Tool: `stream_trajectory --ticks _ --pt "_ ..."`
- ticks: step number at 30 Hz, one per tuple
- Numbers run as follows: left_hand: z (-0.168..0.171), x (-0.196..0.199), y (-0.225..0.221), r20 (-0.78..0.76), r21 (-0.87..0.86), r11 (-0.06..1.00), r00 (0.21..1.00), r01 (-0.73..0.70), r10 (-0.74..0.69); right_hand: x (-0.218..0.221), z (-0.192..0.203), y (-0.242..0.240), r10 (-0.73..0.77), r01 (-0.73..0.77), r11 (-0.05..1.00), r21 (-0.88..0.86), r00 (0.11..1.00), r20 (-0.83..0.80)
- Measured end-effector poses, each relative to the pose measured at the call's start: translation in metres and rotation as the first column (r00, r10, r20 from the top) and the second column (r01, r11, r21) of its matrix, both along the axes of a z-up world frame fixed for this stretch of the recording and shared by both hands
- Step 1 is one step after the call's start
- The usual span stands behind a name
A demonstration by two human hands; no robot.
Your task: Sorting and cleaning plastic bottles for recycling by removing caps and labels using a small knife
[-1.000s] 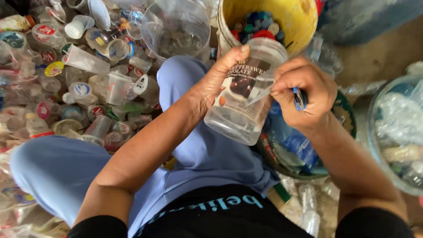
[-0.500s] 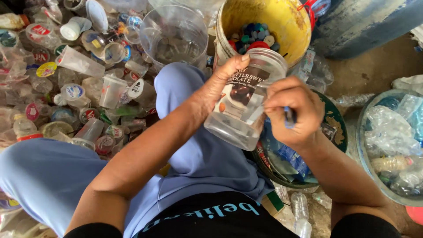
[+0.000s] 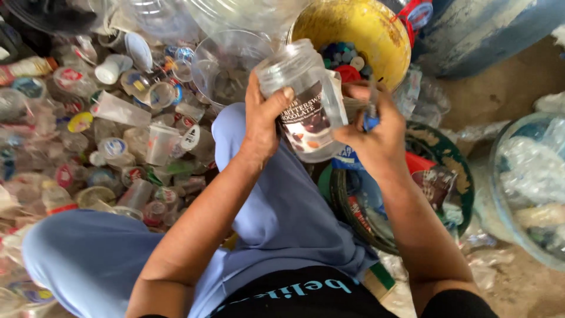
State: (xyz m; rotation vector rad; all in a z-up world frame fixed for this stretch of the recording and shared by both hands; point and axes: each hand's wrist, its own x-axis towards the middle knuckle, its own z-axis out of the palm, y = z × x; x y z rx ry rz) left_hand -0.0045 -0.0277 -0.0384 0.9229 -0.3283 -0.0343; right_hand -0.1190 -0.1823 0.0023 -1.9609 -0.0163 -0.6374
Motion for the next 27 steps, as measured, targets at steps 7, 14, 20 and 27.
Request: stream_trajectory --ticks 7,14,20,27 --pt "0.012 0.000 0.030 0.214 0.265 0.962 0.977 -0.065 0.007 0.028 -0.013 -0.002 -0.268 0.341 0.906 -0.251 0.921 0.282" --pt "0.037 -0.001 0.017 0.216 0.850 0.496 0.976 -0.177 -0.023 0.047 -0.023 -0.009 -0.159 0.538 0.640 -0.548 0.791 0.591" --pt "0.030 -0.023 -0.003 0.508 0.739 0.556 0.856 -0.380 -0.089 0.052 -0.023 -0.039 -0.308 0.501 0.715 -0.488 0.852 0.424" --pt "-0.053 -0.014 -0.015 0.719 0.658 0.646 0.578 -0.387 -0.386 0.104 -0.057 -0.098 -0.537 0.646 0.454 -0.613 0.748 0.391"
